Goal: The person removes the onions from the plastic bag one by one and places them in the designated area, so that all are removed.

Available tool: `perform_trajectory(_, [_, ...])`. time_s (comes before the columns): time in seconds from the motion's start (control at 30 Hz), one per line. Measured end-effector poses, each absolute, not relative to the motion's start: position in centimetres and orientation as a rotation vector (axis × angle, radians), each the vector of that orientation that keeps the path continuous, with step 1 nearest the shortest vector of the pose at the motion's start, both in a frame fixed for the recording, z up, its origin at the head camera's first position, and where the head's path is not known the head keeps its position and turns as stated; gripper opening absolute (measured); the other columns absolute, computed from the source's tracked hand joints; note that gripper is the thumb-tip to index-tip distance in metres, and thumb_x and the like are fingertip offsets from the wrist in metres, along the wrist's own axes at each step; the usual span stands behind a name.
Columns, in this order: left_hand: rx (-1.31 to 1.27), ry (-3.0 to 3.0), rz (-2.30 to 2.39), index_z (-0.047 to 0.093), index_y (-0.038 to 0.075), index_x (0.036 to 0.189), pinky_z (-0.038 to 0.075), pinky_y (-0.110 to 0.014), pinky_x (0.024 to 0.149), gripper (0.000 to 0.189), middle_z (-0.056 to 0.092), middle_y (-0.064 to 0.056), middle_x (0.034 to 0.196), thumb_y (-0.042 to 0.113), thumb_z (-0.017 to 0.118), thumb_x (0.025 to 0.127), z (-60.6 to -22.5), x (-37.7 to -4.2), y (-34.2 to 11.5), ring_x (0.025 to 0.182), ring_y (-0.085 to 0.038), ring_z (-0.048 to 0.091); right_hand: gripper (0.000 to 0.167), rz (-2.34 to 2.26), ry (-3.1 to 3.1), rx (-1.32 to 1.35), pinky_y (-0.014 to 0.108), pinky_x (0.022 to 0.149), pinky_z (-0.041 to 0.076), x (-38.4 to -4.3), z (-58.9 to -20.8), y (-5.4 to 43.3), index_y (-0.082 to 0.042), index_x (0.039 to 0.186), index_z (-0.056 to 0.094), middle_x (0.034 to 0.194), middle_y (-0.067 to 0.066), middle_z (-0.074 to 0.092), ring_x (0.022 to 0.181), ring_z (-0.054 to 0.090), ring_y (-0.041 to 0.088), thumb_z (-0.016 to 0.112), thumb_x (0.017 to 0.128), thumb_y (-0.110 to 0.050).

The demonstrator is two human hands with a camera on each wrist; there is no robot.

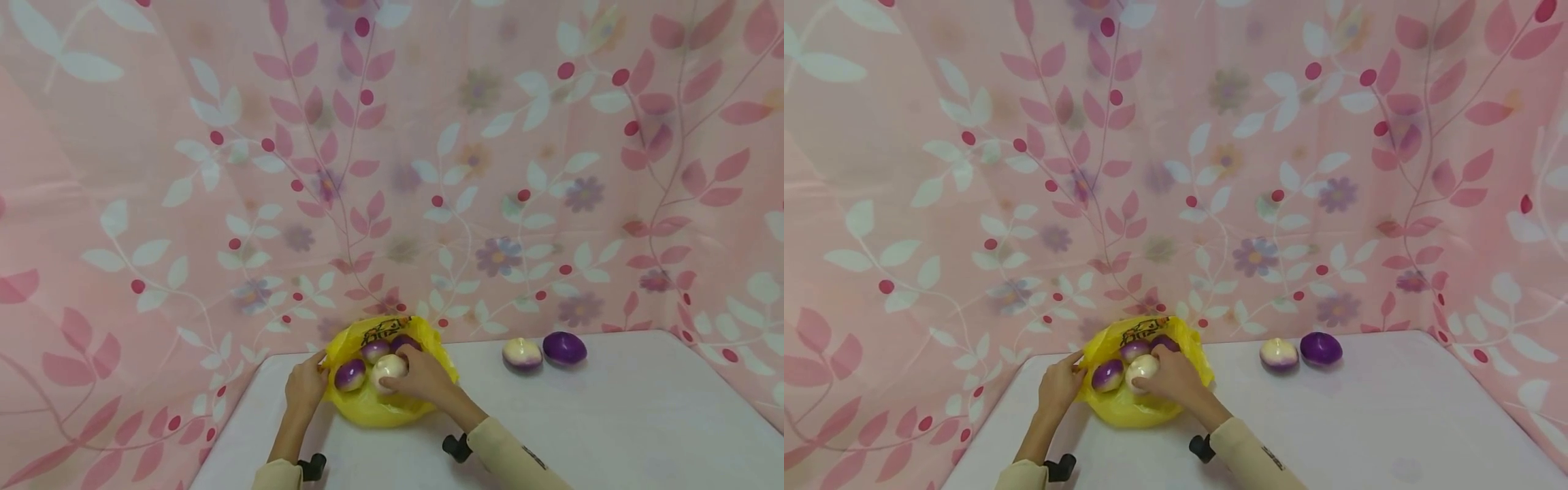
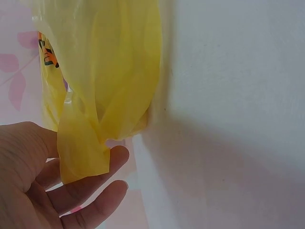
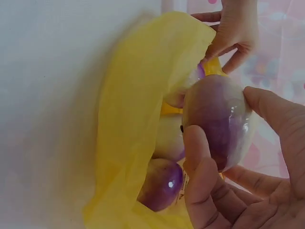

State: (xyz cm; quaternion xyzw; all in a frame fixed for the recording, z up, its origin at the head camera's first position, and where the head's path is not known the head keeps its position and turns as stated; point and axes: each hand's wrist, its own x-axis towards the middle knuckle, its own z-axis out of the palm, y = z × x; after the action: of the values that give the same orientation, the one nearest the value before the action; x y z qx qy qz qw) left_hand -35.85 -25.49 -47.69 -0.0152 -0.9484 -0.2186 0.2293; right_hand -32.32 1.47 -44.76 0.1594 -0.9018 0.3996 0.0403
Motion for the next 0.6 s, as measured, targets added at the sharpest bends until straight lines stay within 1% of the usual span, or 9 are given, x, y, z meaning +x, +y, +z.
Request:
perform_trajectory(0.17, [-0.042,-2.606,-0.609,0.069,0.005,0.123,0.054,-0.046,0.059,0.037,0.073,-0.018,0.093,0.006,0.07,0.086,-47.7,-35.8,-25.6,0.072,-0.034,0.067,0.061,1.265,-2.732,0.519,0.032,0.074,0.054,-32.4,-44.6,2.5,-0.013,0.119,0.06,0.1,-0.001,0.067,0.08,0.06,0.013,0.078,0.077,-0.054])
perform_trajectory(0.33, [-0.043,-2.602,-0.608,0.069,0.006,0.123,0.053,-0.046,0.057,0.037,0.073,-0.018,0.092,0.007,0.07,0.086,-47.5,-35.7,-25.6,0.069,-0.033,0.067,0.062,1.295,-2.713,0.535,0.032,0.074,0.053,-32.2,-44.0,4.2,-0.014,0.12,0.061,0.101,0.0,0.068,0.084,0.06,0.013,0.077,0.077,-0.055])
perform_trajectory(0.47, [-0.05,-2.59,-0.607,0.069,0.005,0.123,0.053,-0.047,0.057,0.037,0.073,-0.018,0.091,0.006,0.071,0.086,-47.5,-35.7,-25.5,0.069,-0.033,0.066,0.059,1.354,-2.689,0.578,0.033,0.071,0.053,-32.2,-43.7,6.0,-0.015,0.119,0.062,0.101,0.004,0.068,0.088,0.063,0.018,0.079,0.077,-0.052])
perform_trajectory(0.6, [-0.056,-2.589,-0.614,0.069,0.004,0.122,0.053,-0.048,0.059,0.037,0.073,-0.018,0.092,0.006,0.071,0.086,-47.6,-35.7,-25.4,0.071,-0.035,0.067,0.059,1.398,-2.678,0.617,0.034,0.071,0.054,-32.2,-43.9,7.8,-0.016,0.121,0.063,0.106,0.005,0.068,0.095,0.064,0.022,0.079,0.077,-0.051])
